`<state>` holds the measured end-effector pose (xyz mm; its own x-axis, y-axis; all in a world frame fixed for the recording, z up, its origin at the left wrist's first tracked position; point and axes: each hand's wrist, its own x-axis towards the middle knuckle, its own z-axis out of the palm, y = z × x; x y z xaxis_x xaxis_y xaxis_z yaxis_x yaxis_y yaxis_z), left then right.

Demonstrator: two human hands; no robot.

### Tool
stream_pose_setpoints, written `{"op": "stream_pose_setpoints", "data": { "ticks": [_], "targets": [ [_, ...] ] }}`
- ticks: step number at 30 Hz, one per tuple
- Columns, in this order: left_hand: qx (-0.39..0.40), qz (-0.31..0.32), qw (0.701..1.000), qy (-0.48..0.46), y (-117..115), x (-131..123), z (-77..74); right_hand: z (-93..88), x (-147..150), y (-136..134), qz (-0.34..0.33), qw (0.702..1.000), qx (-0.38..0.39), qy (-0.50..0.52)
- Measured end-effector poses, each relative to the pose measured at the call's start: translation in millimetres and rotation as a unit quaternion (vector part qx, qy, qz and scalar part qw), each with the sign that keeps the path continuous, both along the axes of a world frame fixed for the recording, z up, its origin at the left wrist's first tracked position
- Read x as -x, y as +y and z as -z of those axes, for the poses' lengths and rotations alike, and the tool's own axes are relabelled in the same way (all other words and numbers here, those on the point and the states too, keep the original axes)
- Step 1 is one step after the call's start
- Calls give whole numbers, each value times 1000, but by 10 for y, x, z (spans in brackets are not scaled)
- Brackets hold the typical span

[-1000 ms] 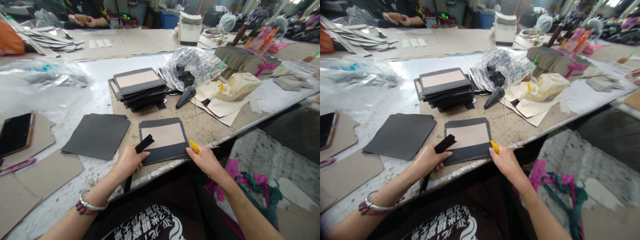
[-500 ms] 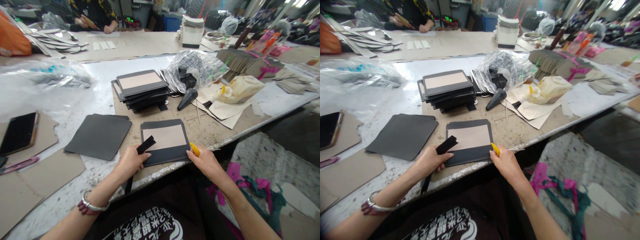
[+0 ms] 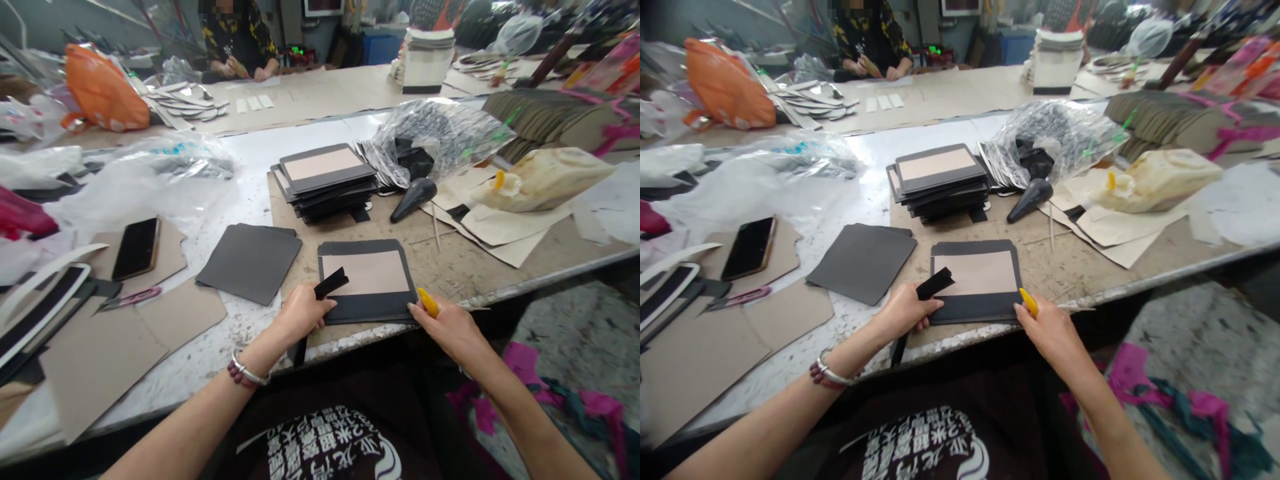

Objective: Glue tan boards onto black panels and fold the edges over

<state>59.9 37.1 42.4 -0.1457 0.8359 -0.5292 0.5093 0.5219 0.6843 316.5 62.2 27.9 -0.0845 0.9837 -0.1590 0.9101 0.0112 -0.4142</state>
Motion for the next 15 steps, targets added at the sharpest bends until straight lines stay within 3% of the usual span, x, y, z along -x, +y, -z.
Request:
{"op": "stream_pose_setpoints", "data": {
  "ticks": [8, 12, 15],
  "targets": [
    [-17, 19, 1000, 18, 16, 37, -2, 0, 8, 10, -7, 999, 8, -31],
    [-76, 9, 993, 95, -96, 91, -145, -12, 17, 18, -1, 999, 15, -34],
    [-140, 36, 980, 137, -261, 16, -278, -21, 23, 15, 3, 999, 21, -34]
  ]
}}
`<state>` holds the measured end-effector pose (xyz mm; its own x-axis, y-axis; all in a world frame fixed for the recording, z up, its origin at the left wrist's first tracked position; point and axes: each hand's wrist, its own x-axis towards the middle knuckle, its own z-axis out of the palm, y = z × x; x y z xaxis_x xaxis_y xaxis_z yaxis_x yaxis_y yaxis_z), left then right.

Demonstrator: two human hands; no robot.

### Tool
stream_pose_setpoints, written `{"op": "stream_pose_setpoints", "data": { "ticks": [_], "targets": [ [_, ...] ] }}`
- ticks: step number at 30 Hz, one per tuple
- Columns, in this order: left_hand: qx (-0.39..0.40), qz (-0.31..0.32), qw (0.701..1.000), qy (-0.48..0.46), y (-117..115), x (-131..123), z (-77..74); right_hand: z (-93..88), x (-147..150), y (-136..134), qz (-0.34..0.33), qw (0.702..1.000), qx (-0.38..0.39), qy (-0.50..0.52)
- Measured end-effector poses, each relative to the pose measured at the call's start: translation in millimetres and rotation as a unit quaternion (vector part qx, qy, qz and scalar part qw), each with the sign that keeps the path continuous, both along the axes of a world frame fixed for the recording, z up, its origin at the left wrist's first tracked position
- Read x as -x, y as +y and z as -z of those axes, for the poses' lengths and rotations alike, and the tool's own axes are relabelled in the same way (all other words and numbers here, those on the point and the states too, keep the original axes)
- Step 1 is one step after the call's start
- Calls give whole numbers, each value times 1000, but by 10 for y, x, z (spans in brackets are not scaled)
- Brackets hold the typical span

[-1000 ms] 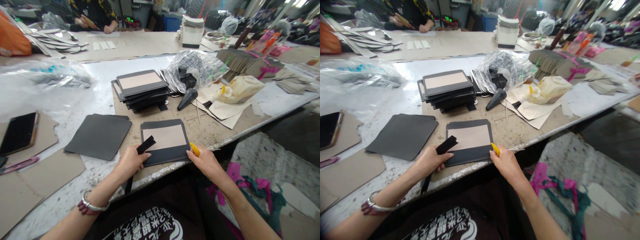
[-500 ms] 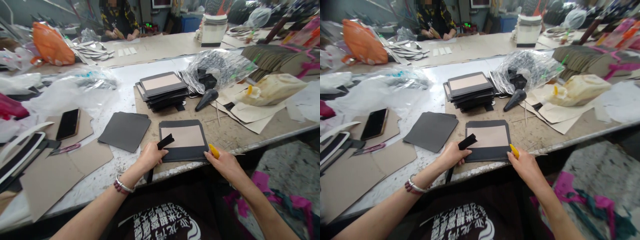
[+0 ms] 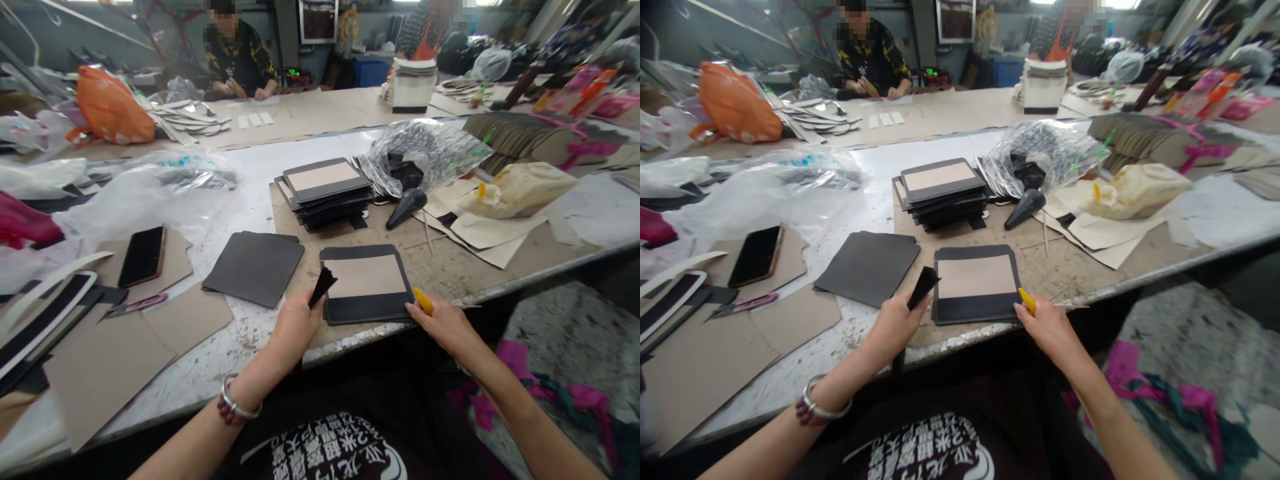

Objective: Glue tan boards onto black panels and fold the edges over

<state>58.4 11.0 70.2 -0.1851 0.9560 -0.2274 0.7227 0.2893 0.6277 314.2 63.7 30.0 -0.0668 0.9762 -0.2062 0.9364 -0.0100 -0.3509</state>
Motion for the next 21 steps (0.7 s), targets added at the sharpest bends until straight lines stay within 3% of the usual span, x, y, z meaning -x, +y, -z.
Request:
{"op": "stream_pose_setpoints", "data": {
  "ticks": [3, 6, 8, 13, 17, 21],
  "targets": [
    [-48, 127, 990, 28, -151, -181, -35, -7, 12, -11, -10, 1000, -6, -3],
    [-138, 297, 939, 102, -219, -332, 88, -8, 24, -17, -12, 1000, -3, -3],
    [-188, 349, 905, 154, -220, -362, 225, -16, 25, -18, -11, 1000, -2, -6],
    [-260, 377, 861, 221, -215, -279, 486, -168, 63, -77, -8, 998, -9, -55],
    [-280, 374, 851, 238, -236, -255, 533, -347, 323, -163, -13, 983, -100, -153],
    [-306, 374, 841, 244, -231, -257, 566, -302, 633, -185, -93, 965, -153, -193]
  ]
}}
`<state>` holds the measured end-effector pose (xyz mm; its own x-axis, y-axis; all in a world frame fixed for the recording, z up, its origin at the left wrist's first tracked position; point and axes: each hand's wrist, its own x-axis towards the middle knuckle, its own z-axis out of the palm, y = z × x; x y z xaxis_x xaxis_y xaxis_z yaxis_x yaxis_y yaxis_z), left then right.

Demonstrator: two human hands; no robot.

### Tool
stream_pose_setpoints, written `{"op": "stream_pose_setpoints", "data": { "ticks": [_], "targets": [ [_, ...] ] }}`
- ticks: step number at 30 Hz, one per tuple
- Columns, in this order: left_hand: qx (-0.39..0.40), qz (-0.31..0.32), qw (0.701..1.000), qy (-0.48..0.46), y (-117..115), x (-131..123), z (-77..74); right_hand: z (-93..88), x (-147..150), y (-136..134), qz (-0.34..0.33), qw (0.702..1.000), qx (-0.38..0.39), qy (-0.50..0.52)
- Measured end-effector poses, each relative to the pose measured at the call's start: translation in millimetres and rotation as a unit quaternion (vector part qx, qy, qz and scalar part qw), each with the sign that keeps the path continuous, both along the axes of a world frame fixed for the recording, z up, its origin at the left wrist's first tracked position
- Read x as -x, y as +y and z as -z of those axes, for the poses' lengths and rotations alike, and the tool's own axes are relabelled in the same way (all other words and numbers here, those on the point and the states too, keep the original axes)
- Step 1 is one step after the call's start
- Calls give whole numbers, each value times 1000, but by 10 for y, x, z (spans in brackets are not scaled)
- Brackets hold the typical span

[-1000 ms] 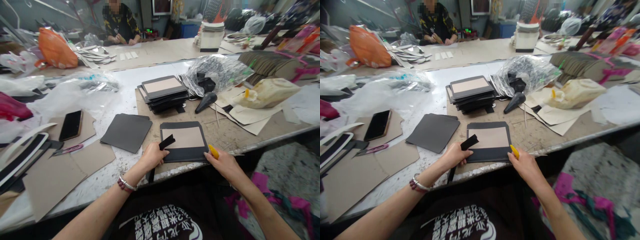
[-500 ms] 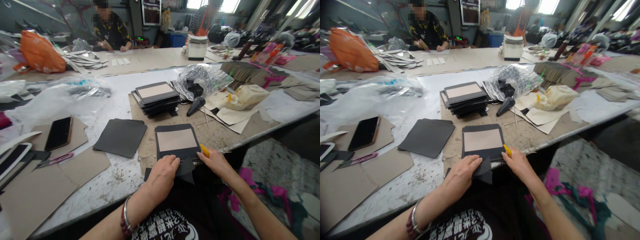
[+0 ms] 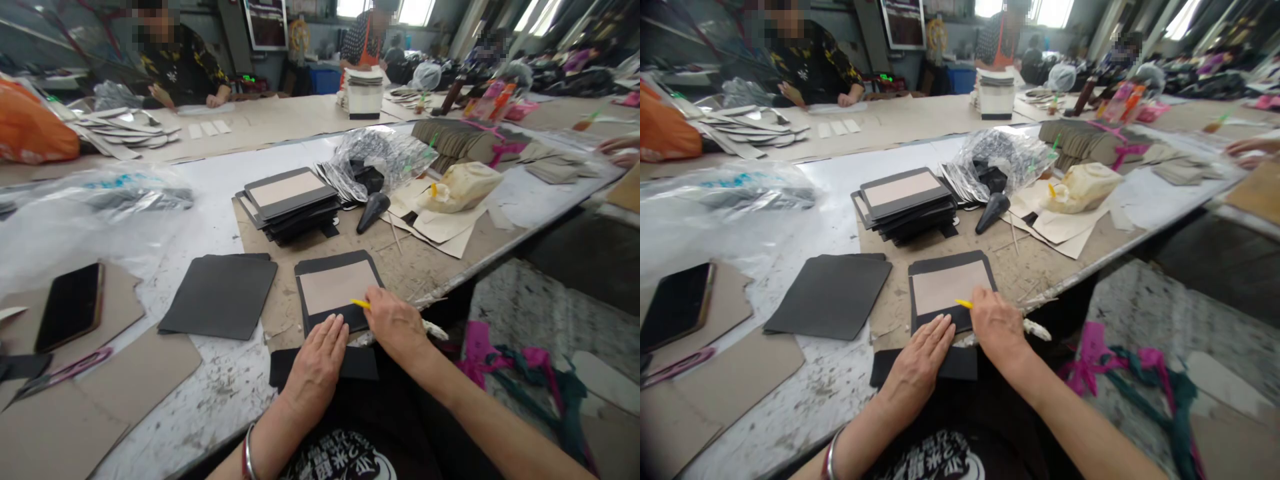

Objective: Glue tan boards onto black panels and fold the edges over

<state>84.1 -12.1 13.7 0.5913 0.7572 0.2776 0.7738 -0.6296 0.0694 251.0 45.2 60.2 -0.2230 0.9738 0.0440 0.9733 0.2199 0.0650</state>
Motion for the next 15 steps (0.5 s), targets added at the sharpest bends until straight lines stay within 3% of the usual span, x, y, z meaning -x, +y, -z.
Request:
{"op": "stream_pose_setpoints", "data": {
  "ticks": [3, 6, 10, 15],
  "targets": [
    [-21, 3, 1000, -10, 11, 11, 37, 138, -39, 12, -39, 998, 4, -40],
    [-26, -3, 999, -26, 8, 20, 78, 217, -292, 21, -14, 998, 0, -61],
    [-23, -9, 999, -37, -4, 13, 116, 165, -525, 34, 39, 998, 28, -42],
    [-21, -12, 999, -38, -3, -2, 99, 73, -437, 24, 52, 997, 52, 5]
  ]
}}
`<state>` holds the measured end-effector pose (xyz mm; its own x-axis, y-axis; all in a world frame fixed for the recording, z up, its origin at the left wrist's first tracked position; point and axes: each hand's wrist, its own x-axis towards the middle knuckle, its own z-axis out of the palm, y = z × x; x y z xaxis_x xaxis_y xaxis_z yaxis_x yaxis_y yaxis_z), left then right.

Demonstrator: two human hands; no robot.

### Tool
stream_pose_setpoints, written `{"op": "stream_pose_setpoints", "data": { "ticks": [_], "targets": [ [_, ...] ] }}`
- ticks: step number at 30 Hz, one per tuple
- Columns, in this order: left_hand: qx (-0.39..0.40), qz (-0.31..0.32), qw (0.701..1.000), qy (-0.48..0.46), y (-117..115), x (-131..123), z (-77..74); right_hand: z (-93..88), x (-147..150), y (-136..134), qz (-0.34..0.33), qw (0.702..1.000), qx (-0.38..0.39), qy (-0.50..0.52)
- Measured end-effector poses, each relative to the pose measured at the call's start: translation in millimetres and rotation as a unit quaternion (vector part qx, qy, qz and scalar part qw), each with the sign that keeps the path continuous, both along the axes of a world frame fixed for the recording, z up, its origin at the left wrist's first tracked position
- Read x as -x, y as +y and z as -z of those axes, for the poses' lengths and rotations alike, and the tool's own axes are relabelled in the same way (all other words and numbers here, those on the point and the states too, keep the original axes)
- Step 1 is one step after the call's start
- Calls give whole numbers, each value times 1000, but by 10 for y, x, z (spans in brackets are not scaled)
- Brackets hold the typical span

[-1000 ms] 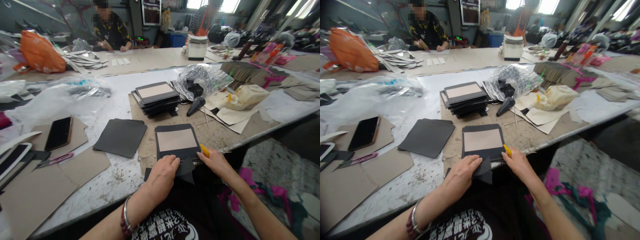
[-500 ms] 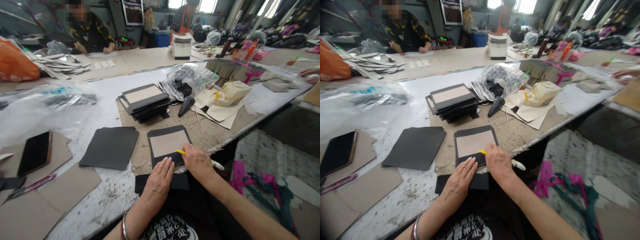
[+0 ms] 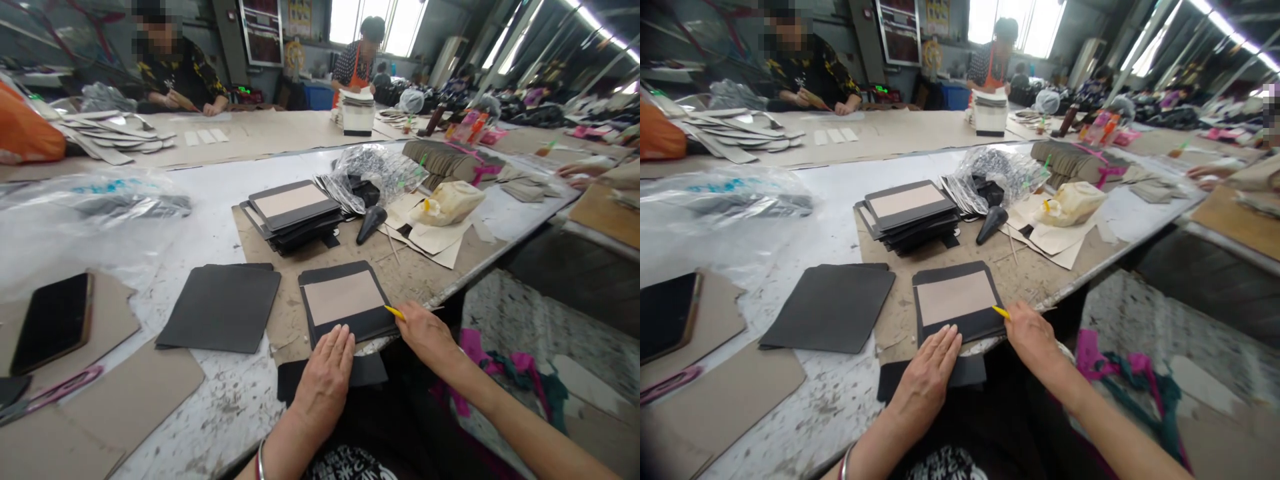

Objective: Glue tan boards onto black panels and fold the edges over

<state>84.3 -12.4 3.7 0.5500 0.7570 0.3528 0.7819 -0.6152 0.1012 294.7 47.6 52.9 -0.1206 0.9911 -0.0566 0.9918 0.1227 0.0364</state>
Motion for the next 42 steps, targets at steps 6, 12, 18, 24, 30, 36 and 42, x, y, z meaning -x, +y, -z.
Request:
{"op": "stream_pose_setpoints", "data": {
  "ticks": [6, 12, 18, 24, 30, 36, 42],
  "targets": [
    [15, 0, 1000, 0, 0, 1, -25, -65, -44, 17, 53, 988, 17, 142],
    [26, 1, 999, -32, -15, 9, -37, -160, -54, 96, 190, 900, 97, 380],
    [110, 31, 968, -223, -34, 109, -104, -166, -17, 67, 224, 810, 190, 508],
    [271, -236, 699, -619, 277, 370, -300, -192, -5, -2, 255, 767, 187, 559],
    [270, -310, 624, -665, 655, 520, -354, -251, -14, -69, 283, 752, 148, 576],
    [265, -310, 632, -659, 670, 502, -402, -350, 11, -69, 311, 744, 140, 574],
    [229, -360, 677, -600, 628, 599, -424, -432, 62, -68, 248, 780, 133, 559]
  ]
}}
